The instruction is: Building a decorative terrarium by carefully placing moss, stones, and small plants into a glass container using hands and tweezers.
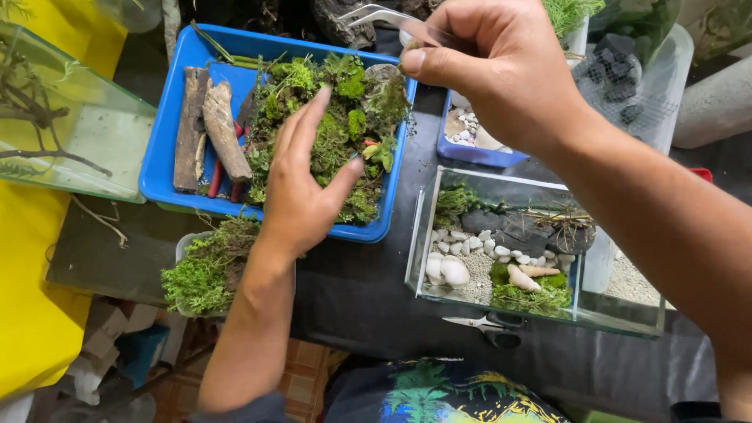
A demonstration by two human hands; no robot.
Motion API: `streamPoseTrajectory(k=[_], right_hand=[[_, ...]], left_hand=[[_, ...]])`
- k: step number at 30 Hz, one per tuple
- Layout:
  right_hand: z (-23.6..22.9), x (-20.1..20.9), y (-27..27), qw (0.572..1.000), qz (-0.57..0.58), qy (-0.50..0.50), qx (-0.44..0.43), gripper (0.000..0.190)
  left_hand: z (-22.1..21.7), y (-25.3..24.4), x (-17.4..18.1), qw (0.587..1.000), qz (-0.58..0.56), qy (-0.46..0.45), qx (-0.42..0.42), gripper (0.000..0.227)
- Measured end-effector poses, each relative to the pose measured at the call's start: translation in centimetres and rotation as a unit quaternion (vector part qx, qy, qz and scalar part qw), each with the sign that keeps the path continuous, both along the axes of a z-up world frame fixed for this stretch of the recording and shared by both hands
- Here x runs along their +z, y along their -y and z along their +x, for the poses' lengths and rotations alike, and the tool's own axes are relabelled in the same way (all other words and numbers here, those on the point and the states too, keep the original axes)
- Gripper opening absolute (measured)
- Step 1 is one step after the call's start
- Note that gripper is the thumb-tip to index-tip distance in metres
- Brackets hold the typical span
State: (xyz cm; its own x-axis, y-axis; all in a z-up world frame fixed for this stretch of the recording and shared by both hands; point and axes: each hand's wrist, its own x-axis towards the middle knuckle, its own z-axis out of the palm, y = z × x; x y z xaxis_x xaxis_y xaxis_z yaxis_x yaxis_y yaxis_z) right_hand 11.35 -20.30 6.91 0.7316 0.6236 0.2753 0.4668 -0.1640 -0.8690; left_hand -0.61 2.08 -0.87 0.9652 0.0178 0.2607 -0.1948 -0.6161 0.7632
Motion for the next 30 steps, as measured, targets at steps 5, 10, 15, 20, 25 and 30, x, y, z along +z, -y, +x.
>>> streamPoseTrajectory(k=[5,10,15,20,25,30], right_hand=[[-1.0,1.2,-0.9,1.0,0.012,-0.011,0.014,0.033],[-0.6,1.3,0.5,1.0,0.023,-0.008,0.009,0.039],[-0.6,1.6,2.3,0.999,0.023,-0.047,-0.012,0.014],[-2.6,4.4,4.7,0.996,-0.053,-0.04,-0.052,0.016],[-4.9,5.6,7.7,0.987,-0.094,-0.101,-0.077,0.015],[-5.7,5.2,10.3,0.98,-0.108,-0.143,-0.083,0.017]], left_hand=[[2.2,1.4,-0.3,0.998,0.012,0.058,-0.019,0.049],[1.7,1.7,-0.1,0.997,-0.017,0.07,-0.018,0.023],[1.0,0.2,-1.6,0.984,0.171,0.017,0.048,0.026],[0.0,1.6,3.0,0.997,0.046,0.05,-0.022,0.057],[1.5,5.4,8.0,0.952,-0.167,-0.007,-0.256,0.056],[3.7,10.6,6.7,0.836,-0.339,-0.18,-0.392,0.028]])
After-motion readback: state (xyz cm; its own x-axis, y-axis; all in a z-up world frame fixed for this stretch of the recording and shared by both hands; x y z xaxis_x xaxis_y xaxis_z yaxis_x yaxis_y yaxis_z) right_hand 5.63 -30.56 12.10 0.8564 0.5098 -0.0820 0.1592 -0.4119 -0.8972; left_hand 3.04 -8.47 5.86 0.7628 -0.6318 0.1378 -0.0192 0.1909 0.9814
